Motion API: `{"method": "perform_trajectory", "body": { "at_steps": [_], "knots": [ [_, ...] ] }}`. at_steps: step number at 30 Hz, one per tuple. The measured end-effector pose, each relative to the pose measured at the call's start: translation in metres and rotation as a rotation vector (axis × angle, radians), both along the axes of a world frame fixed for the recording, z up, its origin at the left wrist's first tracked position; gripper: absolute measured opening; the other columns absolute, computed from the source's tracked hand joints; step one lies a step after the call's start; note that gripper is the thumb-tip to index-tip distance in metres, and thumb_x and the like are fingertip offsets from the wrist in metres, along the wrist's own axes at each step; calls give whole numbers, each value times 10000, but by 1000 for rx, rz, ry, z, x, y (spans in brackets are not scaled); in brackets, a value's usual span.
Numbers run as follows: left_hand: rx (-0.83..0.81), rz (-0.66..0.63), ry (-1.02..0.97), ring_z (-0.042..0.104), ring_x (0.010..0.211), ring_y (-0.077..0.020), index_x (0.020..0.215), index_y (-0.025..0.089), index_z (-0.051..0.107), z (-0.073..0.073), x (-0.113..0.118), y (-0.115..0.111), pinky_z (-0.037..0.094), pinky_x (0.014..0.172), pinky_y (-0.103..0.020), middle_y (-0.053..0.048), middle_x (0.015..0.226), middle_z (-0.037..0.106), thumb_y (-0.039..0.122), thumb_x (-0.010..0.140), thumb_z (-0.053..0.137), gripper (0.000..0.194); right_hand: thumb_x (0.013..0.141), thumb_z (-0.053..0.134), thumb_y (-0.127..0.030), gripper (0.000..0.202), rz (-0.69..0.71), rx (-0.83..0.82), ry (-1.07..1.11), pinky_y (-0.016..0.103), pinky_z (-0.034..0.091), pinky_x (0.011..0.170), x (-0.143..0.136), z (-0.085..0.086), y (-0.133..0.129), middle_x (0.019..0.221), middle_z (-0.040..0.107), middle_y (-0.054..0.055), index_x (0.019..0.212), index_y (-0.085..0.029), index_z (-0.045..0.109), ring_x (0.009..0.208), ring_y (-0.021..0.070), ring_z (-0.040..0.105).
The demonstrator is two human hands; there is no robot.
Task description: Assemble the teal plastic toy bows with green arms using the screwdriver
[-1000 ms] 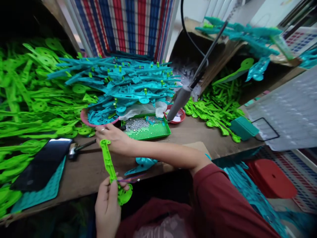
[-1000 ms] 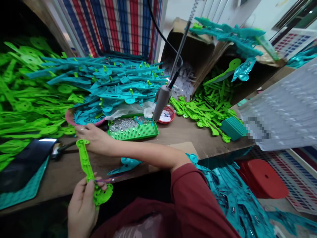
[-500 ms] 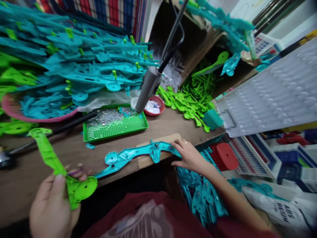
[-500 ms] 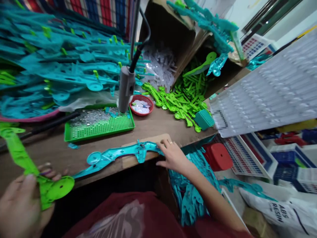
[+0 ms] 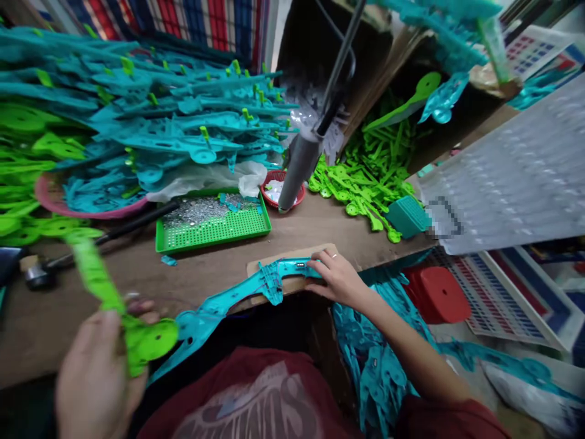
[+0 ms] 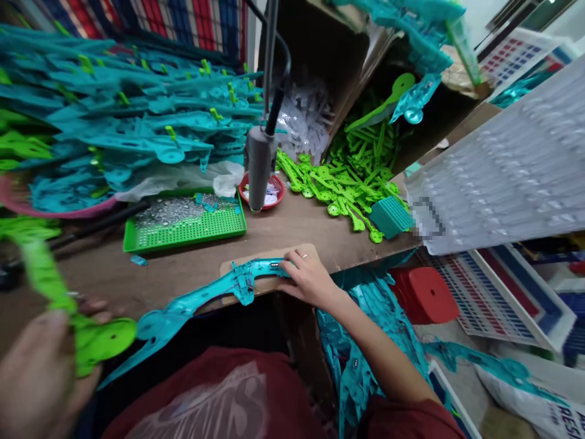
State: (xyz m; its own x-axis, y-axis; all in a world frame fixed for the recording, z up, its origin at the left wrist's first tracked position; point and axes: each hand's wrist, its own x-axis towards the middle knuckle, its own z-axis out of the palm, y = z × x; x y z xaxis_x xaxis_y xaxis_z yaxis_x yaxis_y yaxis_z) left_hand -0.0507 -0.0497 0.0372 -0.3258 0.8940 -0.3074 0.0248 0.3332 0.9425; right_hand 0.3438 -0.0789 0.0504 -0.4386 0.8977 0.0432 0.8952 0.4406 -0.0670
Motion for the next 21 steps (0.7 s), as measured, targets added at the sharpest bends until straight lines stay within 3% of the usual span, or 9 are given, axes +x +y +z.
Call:
{"method": "perform_trajectory", "body": {
  "at_steps": [2, 4, 5, 8, 13, 15, 17, 19, 21],
  "knots": [
    [-31, -179, -30, 711, 857, -219, 1002, 228, 673, -2, 28, -13, 581, 772, -325, -27, 918, 769, 644, 827, 640, 453, 948, 617, -375, 318, 83, -46, 62, 469, 490, 933, -8, 1, 7, 1252, 619, 184, 1177, -155, 633, 1124, 303, 539],
    [-7, -396, 47, 716, 896, -247, 1070, 210, 689, -10, 45, -19, 555, 846, -357, -61, 893, 781, 697, 826, 608, 551, 980, 542, -255, 158, 117, -148, 221, 453, 483, 942, -13, 0, 13, 1169, 674, 156, 1034, -178, 669, 1090, 265, 578],
    [3, -465, 95, 719, 897, -255, 1120, 207, 684, -14, 48, -20, 547, 848, -364, -72, 895, 786, 717, 835, 582, 594, 983, 522, -227, 159, 71, -209, 352, 430, 487, 933, -13, -1, 16, 1077, 703, 130, 965, -183, 674, 1037, 240, 607],
    [23, -535, 161, 733, 871, -266, 1140, 213, 670, -23, 46, -16, 547, 782, -353, -93, 932, 797, 750, 848, 531, 628, 993, 510, -299, 209, -188, -319, 702, 355, 526, 857, -5, 0, 30, 872, 725, 63, 981, -175, 677, 872, 184, 669],
    [62, -570, 168, 752, 916, -267, 1076, 233, 670, -28, 39, -14, 576, 771, -326, -77, 945, 806, 736, 857, 540, 564, 868, 679, -303, 287, -388, -408, 751, 266, 565, 787, 45, 24, 51, 1006, 754, 64, 1118, -161, 688, 887, 143, 712],
    [74, -556, 148, 749, 970, -266, 1064, 241, 670, -30, 37, -16, 586, 813, -317, -67, 933, 807, 734, 853, 552, 549, 873, 648, -257, 179, -512, -426, 711, 235, 556, 693, 74, 37, 42, 872, 753, 63, 973, -126, 720, 753, 124, 705],
    [74, -533, 101, 744, 1006, -258, 1046, 246, 671, -34, 36, -19, 591, 855, -302, -57, 929, 806, 734, 840, 574, 538, 858, 632, -193, 190, -603, -440, 645, 209, 492, 544, 95, 43, 20, 609, 681, 35, 709, -94, 698, 523, 96, 628],
    [56, -517, 69, 748, 997, -249, 1038, 243, 675, -37, 34, -19, 596, 869, -290, -54, 929, 806, 740, 819, 600, 548, 808, 671, -136, 305, -658, -463, 578, 185, 411, 472, 98, 38, -9, 437, 566, -4, 512, -90, 614, 393, 59, 538],
    [25, -521, 35, 752, 995, -251, 1029, 233, 674, -37, 32, -18, 606, 871, -290, -66, 947, 807, 741, 800, 624, 560, 799, 702, -140, 334, -703, -413, 540, 163, 405, 489, 80, 20, -35, 438, 561, -24, 487, -90, 591, 403, 36, 541]
  ]
}}
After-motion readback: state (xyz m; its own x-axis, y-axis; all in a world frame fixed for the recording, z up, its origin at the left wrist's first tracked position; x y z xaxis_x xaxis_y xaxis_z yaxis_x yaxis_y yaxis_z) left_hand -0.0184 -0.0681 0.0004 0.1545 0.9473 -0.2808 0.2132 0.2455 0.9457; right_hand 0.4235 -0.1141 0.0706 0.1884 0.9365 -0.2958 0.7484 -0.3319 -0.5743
